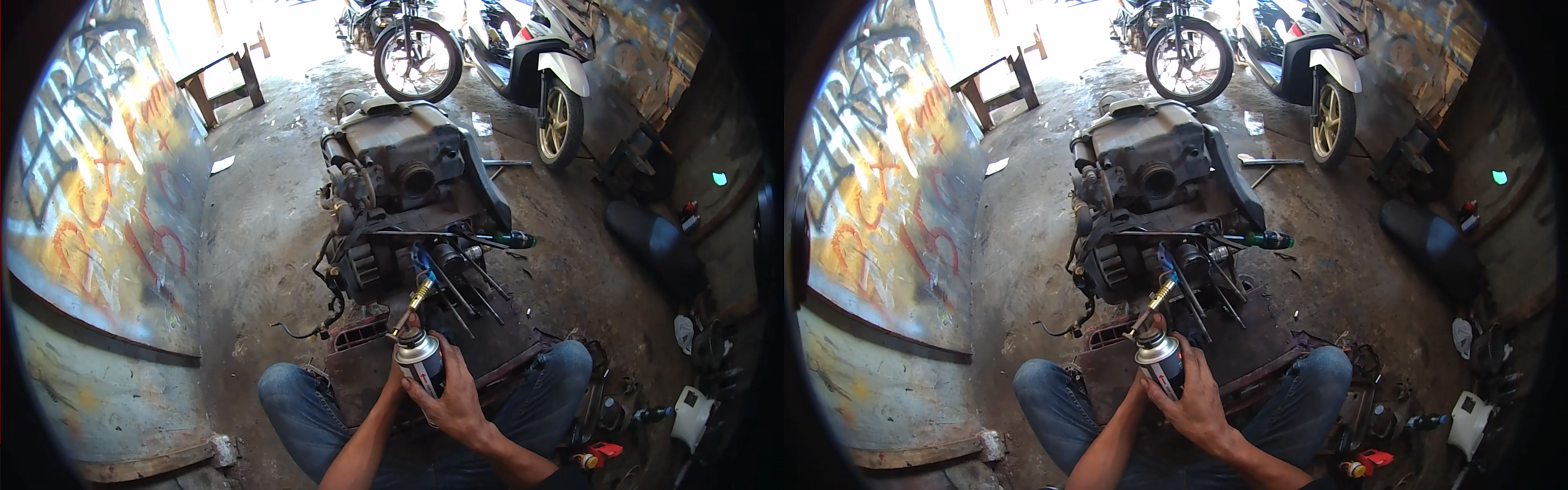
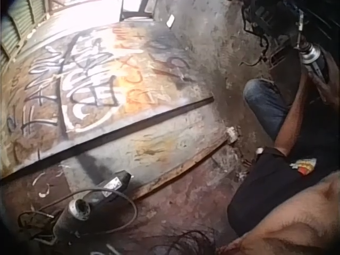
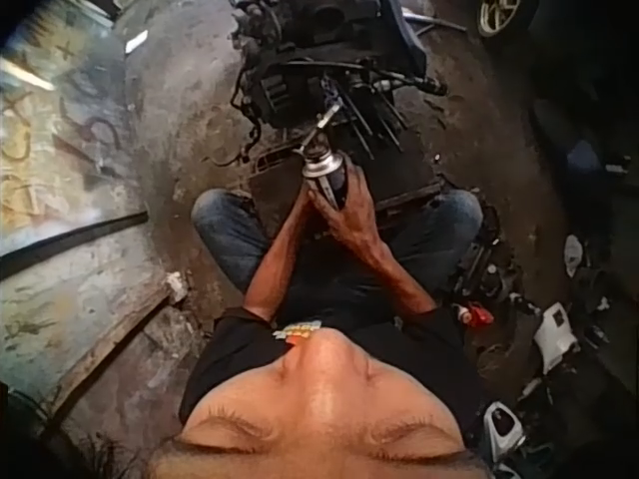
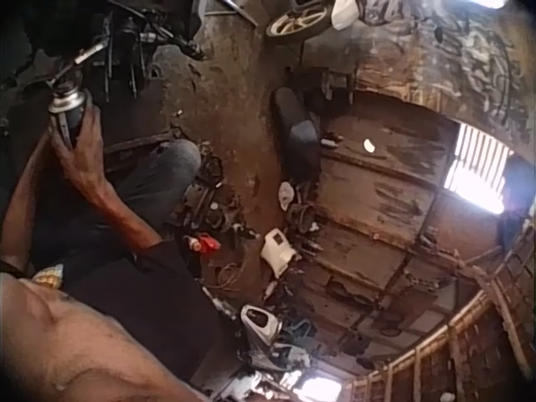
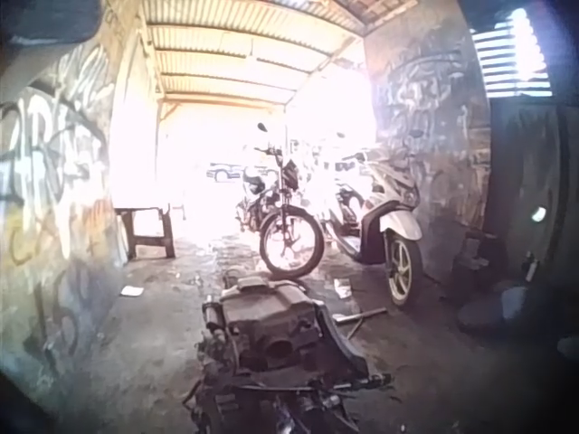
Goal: Apply heat with a blowtorch to motorcycle engine components during a repair or disassembly process.
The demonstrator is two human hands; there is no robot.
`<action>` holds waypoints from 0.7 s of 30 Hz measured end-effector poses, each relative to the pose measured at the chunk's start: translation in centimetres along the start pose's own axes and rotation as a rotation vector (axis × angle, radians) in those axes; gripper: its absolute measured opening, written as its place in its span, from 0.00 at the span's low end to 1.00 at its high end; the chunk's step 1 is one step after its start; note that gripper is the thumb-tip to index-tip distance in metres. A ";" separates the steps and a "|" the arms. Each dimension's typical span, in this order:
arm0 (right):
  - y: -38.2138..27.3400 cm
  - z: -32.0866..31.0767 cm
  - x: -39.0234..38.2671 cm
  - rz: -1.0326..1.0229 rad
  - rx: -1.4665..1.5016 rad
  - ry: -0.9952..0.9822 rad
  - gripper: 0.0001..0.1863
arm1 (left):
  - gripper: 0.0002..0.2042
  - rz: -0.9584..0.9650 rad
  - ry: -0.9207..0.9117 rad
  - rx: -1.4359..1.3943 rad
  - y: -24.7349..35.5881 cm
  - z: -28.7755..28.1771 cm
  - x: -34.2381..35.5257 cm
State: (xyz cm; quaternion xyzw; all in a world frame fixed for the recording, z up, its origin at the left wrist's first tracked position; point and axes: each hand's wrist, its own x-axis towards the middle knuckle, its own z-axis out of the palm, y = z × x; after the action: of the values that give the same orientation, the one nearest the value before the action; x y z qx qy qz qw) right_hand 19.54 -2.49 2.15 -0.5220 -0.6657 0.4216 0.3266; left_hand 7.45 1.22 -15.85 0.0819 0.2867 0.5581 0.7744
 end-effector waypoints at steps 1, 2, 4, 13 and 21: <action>-0.2 0.0 0.0 -0.001 -0.009 0.009 0.46 | 0.18 -0.034 0.013 -0.033 0.1 -0.1 0.1; -0.2 0.0 0.0 -0.001 -0.020 0.019 0.46 | 0.16 -0.032 -0.027 -0.028 0.1 -0.4 0.3; -0.1 0.1 0.1 -0.015 -0.036 0.014 0.46 | 0.15 -0.044 0.005 -0.058 -0.6 -0.6 0.3; -0.4 0.4 0.0 -0.025 -0.031 0.027 0.44 | 0.16 0.162 -0.052 0.193 -3.6 -4.4 1.3; -0.3 0.7 0.2 -0.077 -0.113 0.079 0.44 | 0.25 0.170 0.005 0.267 -2.5 -0.2 0.4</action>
State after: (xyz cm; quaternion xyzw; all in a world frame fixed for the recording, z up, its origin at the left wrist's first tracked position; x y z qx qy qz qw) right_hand 18.78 -2.52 2.09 -0.5297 -0.6947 0.3495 0.3387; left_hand 9.46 0.61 -17.24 0.2065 0.3522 0.5786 0.7060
